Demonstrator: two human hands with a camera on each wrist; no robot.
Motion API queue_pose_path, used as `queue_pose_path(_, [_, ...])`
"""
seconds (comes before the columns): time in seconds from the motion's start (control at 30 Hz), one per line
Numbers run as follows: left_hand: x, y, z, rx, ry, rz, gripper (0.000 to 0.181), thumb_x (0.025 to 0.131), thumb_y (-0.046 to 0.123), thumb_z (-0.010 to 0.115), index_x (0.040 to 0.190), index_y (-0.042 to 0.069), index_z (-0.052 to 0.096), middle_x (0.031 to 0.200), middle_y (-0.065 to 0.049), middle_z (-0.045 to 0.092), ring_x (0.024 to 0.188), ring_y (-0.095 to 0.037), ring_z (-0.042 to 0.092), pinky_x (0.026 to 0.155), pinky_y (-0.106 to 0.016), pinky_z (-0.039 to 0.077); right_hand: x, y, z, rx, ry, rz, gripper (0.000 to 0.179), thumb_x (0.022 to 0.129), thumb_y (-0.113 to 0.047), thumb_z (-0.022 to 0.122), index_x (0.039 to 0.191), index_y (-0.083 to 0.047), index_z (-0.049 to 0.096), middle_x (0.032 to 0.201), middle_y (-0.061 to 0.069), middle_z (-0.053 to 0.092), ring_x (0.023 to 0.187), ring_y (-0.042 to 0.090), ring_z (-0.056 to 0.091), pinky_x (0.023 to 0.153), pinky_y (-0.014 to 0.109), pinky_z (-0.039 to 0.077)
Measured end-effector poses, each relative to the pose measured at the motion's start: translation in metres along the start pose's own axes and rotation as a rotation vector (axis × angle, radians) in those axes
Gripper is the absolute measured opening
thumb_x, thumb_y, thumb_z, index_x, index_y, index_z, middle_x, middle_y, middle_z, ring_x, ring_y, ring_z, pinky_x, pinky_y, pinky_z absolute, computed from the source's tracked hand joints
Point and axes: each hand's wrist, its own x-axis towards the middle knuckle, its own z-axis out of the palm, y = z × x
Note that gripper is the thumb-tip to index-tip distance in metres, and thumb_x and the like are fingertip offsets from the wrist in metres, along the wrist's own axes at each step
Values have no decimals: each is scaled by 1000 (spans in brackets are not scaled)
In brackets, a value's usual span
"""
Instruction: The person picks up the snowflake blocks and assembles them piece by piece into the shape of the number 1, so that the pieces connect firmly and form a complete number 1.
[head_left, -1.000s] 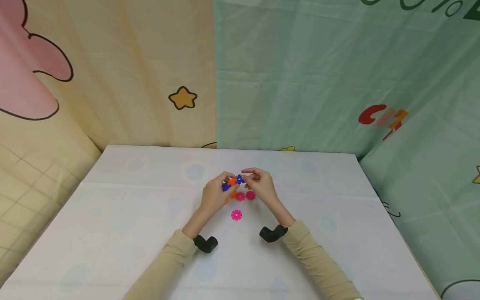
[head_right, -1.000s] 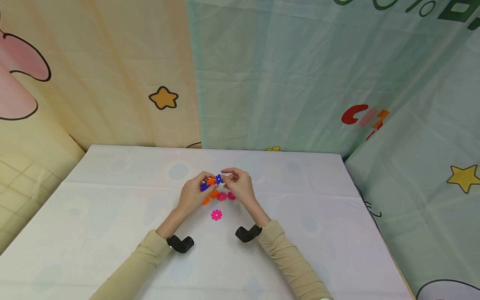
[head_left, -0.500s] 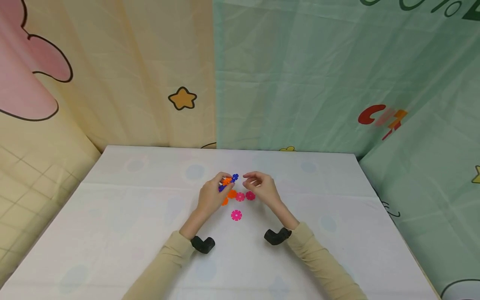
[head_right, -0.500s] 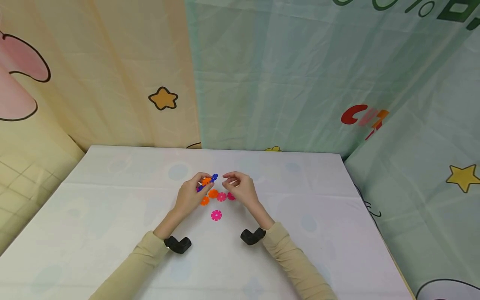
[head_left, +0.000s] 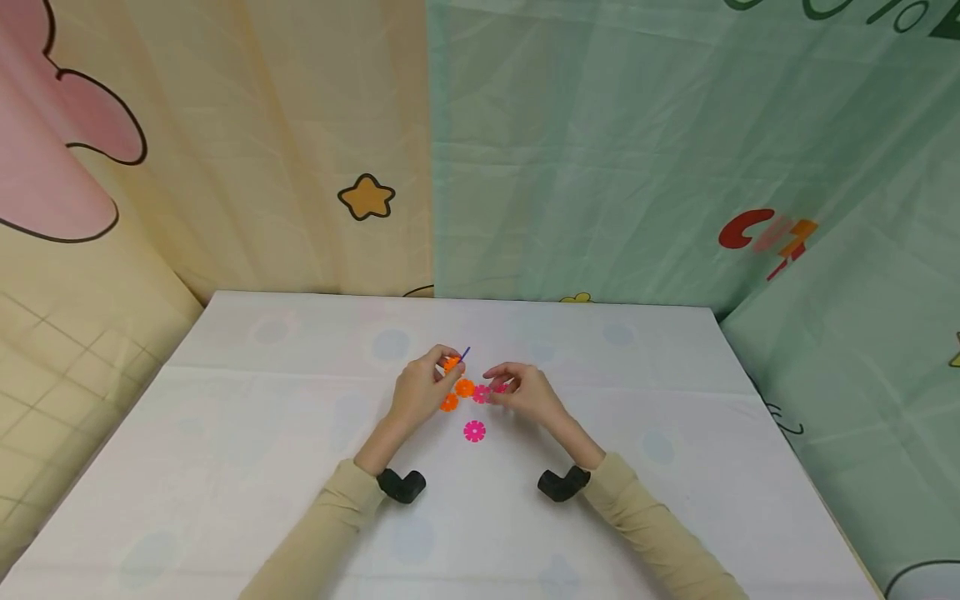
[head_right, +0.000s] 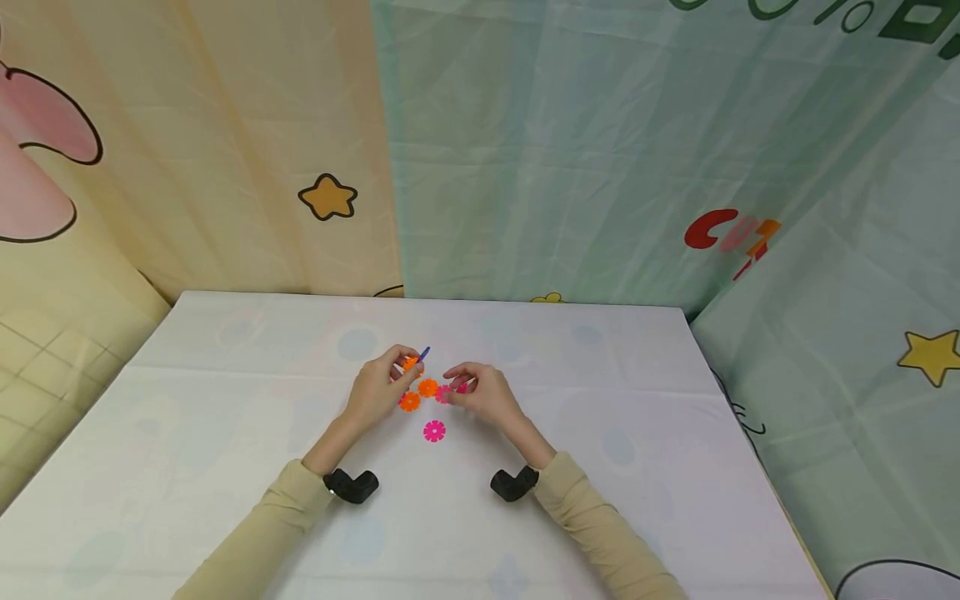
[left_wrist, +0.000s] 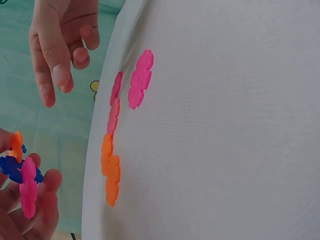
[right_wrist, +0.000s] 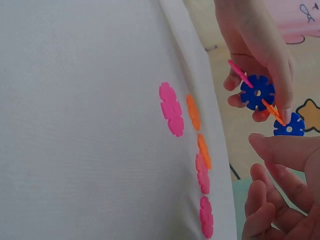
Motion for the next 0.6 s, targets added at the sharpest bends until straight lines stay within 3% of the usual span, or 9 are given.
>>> queue_pose_path(0.3, [2,-1,-2,-8,-8,-26,19,93,25,62,109,14,64,87,-4,66,67,-15,55,52,-23,43,-5,6,9,-68,-106,17,30,78,-19,80,105,-10,70,89,3,71,63,13,51,55,20,44])
queue_pose_path(0.6, [1,-3,0,10,-62,-69,19,94,26,59,110,17,63,86,-3,65,67,-16,54,54,-24,44,-9,6,16,-119,-176,18,29,75,-23,82,100,-11,71,85,-1,69,63,13,50,55,20,40])
